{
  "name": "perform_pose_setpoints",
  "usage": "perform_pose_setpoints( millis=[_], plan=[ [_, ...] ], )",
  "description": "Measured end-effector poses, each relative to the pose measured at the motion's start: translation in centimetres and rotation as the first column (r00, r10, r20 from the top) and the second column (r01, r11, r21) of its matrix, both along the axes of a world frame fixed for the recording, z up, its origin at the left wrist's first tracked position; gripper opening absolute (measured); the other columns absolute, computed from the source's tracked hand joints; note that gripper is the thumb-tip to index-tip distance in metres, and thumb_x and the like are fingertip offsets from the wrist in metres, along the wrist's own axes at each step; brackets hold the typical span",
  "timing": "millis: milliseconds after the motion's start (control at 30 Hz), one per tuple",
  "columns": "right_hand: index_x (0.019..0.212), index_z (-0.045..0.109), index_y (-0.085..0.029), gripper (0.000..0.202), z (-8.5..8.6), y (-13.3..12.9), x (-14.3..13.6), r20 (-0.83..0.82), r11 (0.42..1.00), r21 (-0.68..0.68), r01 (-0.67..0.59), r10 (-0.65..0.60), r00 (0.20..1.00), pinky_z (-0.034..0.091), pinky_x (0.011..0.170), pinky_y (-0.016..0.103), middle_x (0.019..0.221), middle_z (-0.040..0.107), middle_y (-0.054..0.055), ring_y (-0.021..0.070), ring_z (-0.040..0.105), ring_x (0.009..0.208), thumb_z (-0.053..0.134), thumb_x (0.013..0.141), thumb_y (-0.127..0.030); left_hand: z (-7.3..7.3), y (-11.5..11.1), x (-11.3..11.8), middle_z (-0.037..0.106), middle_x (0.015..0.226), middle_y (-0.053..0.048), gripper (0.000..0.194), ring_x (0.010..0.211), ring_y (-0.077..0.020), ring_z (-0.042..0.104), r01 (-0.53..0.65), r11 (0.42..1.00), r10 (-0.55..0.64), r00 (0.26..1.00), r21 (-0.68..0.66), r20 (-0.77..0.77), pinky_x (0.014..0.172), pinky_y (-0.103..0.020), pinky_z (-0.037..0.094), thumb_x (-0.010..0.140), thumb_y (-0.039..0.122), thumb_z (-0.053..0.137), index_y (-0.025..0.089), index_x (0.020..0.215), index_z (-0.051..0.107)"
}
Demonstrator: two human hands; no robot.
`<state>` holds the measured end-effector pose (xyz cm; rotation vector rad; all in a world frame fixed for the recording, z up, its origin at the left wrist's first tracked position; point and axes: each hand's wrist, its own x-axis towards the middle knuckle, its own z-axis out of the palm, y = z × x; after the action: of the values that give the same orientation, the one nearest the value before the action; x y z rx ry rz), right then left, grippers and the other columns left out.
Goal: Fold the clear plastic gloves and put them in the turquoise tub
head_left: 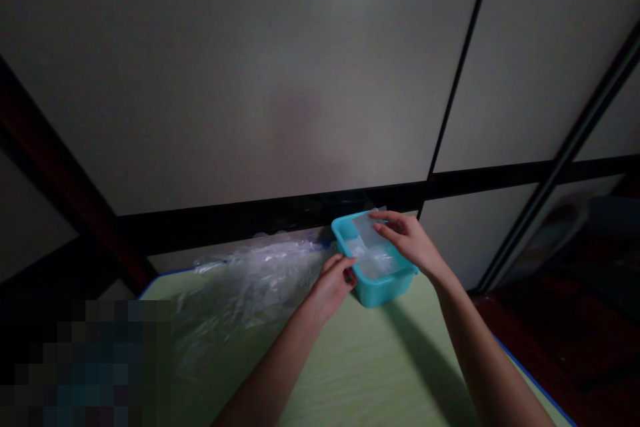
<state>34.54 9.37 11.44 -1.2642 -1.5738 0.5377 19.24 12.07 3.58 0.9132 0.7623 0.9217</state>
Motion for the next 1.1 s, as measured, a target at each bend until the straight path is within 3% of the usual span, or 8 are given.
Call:
perform_pose_setpoints(
  millis=[167, 267, 367, 500, 733, 900, 1000, 1100],
  plan=[
    [0.104, 0.062, -0.013, 0.032, 0.7, -0.5, 0.3, -0.005, 1.0, -0.001, -0.011, 0.011, 1.0, 0.047, 0.078, 0.035, 0.106, 0.063, 0.01, 0.0223, 0.06, 0.091, 0.053, 0.077, -0.026, 0.7, -0.4, -0.9, 0.058, 0.1, -0.006, 0.022, 0.081, -0.0166, 0.059, 0.015, 1.0, -0.016, 0.997, 0.011, 0.072, 0.069, -0.034, 0.049, 0.086, 0.026, 0.053, 0.013, 0.103, 0.054],
    [0.106, 0.061, -0.012, 0.034, 1.2, -1.1, 0.4, -0.003, 1.0, -0.005, -0.015, 0.015, 1.0, 0.047, 0.078, 0.037, 0.106, 0.063, 0.011, 0.0227, 0.06, 0.089, 0.054, 0.076, -0.026, 2.0, -1.4, -2.4, 0.062, 0.079, -0.002, 0.013, 0.068, -0.0145, 0.059, 0.035, 0.999, -0.039, 0.993, 0.036, 0.113, 0.062, -0.027, 0.046, 0.073, 0.015, 0.061, 0.013, 0.086, 0.058],
    [0.11, 0.06, -0.012, 0.036, 1.6, -1.7, 0.0, 0.02, 0.998, -0.034, -0.045, 0.045, 0.999, 0.047, 0.077, 0.038, 0.104, 0.064, 0.01, 0.0224, 0.061, 0.085, 0.054, 0.076, -0.025, 3.2, -2.8, -4.2, 0.064, 0.074, -0.002, 0.019, 0.068, -0.0162, 0.059, 0.062, 0.997, -0.069, 0.988, 0.053, 0.138, 0.063, -0.026, 0.045, 0.063, 0.014, 0.061, 0.015, 0.083, 0.06],
    [0.117, 0.055, -0.011, 0.04, 1.8, -2.3, -1.4, 0.115, 0.978, -0.171, -0.116, 0.137, 0.984, 0.048, 0.078, 0.039, 0.106, 0.063, 0.011, 0.0229, 0.06, 0.088, 0.052, 0.078, -0.02, 3.7, -4.6, -5.7, 0.066, 0.076, -0.003, 0.021, 0.072, -0.0188, 0.061, 0.08, 0.996, -0.086, 0.988, 0.05, 0.126, 0.064, -0.027, 0.045, 0.063, 0.016, 0.06, 0.015, 0.084, 0.062],
    [0.128, 0.041, -0.005, 0.048, 1.6, -2.9, -4.0, 0.141, 0.859, -0.44, -0.263, 0.355, 0.924, 0.052, 0.072, 0.033, 0.098, 0.064, 0.013, 0.0181, 0.062, 0.079, 0.047, 0.081, -0.014, 3.1, -5.9, -6.2, 0.066, 0.078, -0.004, 0.026, 0.069, -0.0167, 0.06, 0.106, 0.993, -0.113, 0.985, 0.055, 0.128, 0.063, -0.025, 0.043, 0.061, 0.015, 0.061, 0.015, 0.087, 0.061],
    [0.132, 0.034, -0.002, 0.054, 0.9, -2.6, -3.9, 0.234, 0.864, -0.437, -0.252, 0.379, 0.895, 0.053, 0.072, 0.033, 0.097, 0.064, 0.015, 0.021, 0.062, 0.084, 0.047, 0.081, -0.013, 3.4, -6.5, -6.4, 0.066, 0.077, -0.003, 0.025, 0.072, -0.0173, 0.06, 0.104, 0.994, -0.109, 0.986, 0.043, 0.124, 0.064, -0.025, 0.041, 0.06, 0.015, 0.062, 0.015, 0.085, 0.061],
    [0.131, 0.036, -0.004, 0.055, -0.1, -2.3, -3.5, 0.352, 0.91, -0.37, -0.188, 0.325, 0.878, 0.043, 0.087, 0.044, 0.113, 0.056, 0.019, 0.0258, 0.058, 0.094, 0.05, 0.079, -0.013, 3.1, -6.6, -6.6, 0.066, 0.078, -0.004, 0.025, 0.075, -0.0193, 0.061, 0.108, 0.993, -0.113, 0.987, 0.041, 0.118, 0.066, -0.027, 0.042, 0.06, 0.016, 0.062, 0.015, 0.085, 0.061],
    [0.129, 0.04, -0.01, 0.051, -1.0, -2.1, -3.4, 0.436, 0.944, -0.282, -0.172, 0.286, 0.853, 0.037, 0.093, 0.042, 0.124, 0.048, 0.017, 0.0227, 0.055, 0.097, 0.048, 0.079, -0.01, 2.6, -6.4, -6.8, 0.066, 0.079, -0.004, 0.026, 0.077, -0.0206, 0.061, 0.106, 0.994, -0.11, 0.988, 0.037, 0.113, 0.068, -0.028, 0.042, 0.06, 0.016, 0.062, 0.016, 0.086, 0.061]
  ],
)
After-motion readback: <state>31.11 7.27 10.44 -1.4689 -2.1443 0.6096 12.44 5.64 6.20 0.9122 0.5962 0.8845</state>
